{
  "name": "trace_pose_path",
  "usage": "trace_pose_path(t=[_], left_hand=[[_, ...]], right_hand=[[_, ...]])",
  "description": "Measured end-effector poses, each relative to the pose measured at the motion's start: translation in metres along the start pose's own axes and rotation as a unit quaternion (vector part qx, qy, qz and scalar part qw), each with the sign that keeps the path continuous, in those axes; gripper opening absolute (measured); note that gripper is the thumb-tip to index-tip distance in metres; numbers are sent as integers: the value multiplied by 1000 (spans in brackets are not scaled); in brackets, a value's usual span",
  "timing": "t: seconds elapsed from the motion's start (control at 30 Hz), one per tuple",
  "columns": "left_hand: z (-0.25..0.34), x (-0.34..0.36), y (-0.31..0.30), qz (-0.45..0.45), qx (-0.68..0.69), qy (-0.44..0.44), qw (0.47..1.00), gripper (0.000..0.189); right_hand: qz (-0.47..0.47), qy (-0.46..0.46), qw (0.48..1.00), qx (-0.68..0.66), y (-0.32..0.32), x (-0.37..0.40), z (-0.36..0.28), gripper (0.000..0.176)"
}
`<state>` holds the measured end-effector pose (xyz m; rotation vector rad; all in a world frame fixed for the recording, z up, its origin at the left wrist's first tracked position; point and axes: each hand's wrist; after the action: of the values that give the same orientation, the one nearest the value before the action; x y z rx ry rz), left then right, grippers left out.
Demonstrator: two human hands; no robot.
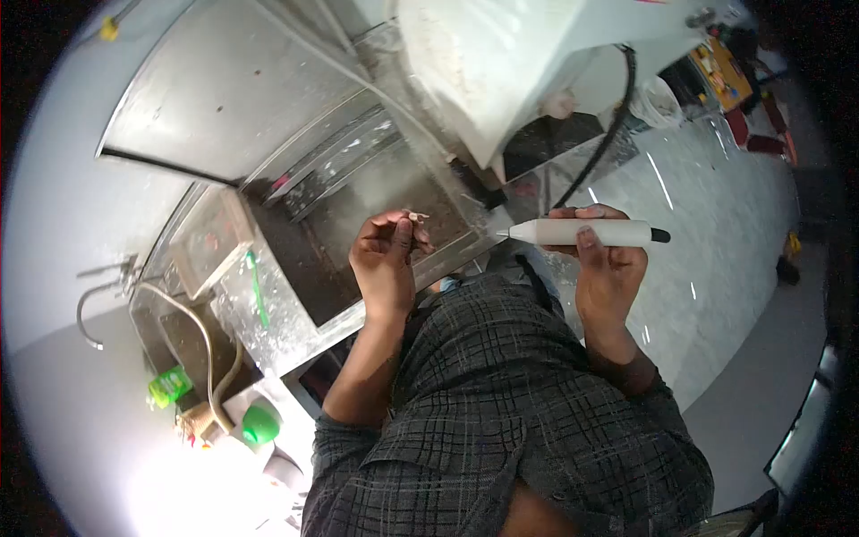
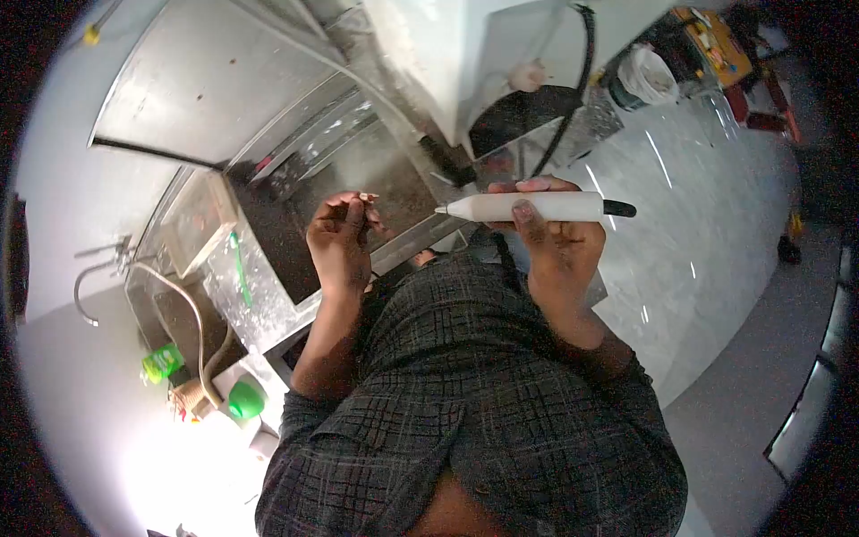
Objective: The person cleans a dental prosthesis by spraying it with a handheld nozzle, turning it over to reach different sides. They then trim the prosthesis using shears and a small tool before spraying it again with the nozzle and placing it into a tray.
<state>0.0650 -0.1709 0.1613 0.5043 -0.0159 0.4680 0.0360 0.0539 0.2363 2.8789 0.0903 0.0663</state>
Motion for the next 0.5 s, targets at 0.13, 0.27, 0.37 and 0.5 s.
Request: trace_pose_path(t=[0.13, 0.27, 0.37, 0.5], left_hand=[[29, 23, -9, 49, -3, 125, 991, 7], [49, 40, -21, 99, -27, 176, 979, 8], [59, 48, -30, 118, -29, 188, 975, 5], [42, 25, -76, 265, -54, 207, 940, 2]], right_hand=[[-72, -56, 996, -2, 39, 1, 0, 21], [-102, -94, 990, -22, 67, 1, 15, 22], [-97, -102, 990, -20, 85, 5, 18, 22], [-99, -87, 991, -6, 97, 0, 23, 24]])
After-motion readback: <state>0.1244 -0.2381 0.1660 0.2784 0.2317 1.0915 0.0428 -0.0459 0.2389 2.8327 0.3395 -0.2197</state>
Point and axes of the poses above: each hand's wrist, its own x-axis away from the middle knuckle, its own y-axis out of the palm, z = x × y, and after that the axes turned 5 degrees about y, right-handed
